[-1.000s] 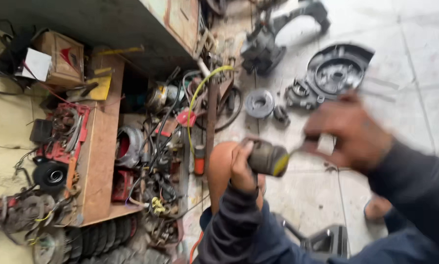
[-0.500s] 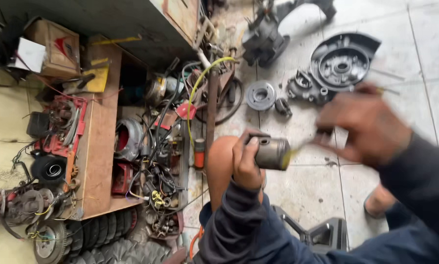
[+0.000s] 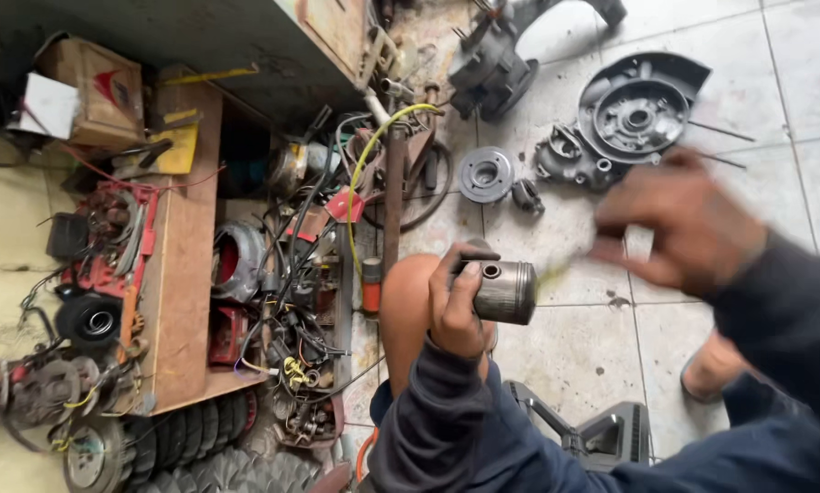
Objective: The person sits on the floor and scrubs a cylindrical mechanical part with a yellow-handled brush. The person rotates the part to clean different sides while surrounded by disassembled engine components.
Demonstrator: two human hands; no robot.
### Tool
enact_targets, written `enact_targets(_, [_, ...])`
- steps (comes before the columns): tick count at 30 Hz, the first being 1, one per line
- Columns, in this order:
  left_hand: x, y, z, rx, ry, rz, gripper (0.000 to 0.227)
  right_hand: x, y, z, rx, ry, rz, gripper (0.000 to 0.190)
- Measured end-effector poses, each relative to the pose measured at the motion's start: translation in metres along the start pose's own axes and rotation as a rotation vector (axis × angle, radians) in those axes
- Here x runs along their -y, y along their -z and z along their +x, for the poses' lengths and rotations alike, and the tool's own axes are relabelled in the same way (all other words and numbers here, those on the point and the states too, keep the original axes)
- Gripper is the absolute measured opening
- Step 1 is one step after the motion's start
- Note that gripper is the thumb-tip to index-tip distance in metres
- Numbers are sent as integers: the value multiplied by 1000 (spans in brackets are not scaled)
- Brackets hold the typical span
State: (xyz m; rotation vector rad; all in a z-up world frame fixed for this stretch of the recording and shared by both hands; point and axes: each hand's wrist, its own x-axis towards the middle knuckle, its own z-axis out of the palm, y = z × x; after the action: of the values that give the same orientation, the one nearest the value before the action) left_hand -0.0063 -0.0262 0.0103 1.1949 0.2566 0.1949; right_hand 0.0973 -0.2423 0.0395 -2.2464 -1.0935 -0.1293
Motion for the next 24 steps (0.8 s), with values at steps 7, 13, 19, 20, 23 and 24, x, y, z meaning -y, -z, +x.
enact_targets(7, [-28, -3, -18, 41, 33, 99, 29, 27, 5, -3, 52, 165, -48, 33])
enact_targets(13, [4, 4, 9, -61, 92, -327, 29, 40, 23, 21, -154, 204, 151, 27])
enact_targets(19, [8, 11, 5, -40, 167, -435, 29, 18, 15, 9, -11, -155, -354, 40])
enact_targets(20, [11, 11, 4, -64, 219, -457, 28, 45, 21, 16, 14, 15, -63, 33])
enact_targets(23, [15, 20, -5, -92, 309, -509, 29, 37, -2, 13, -4, 35, 173, 28])
enact_targets(24, [14, 18, 6, -58, 305, -549, 31, 13, -10, 16, -69, -80, 75, 28])
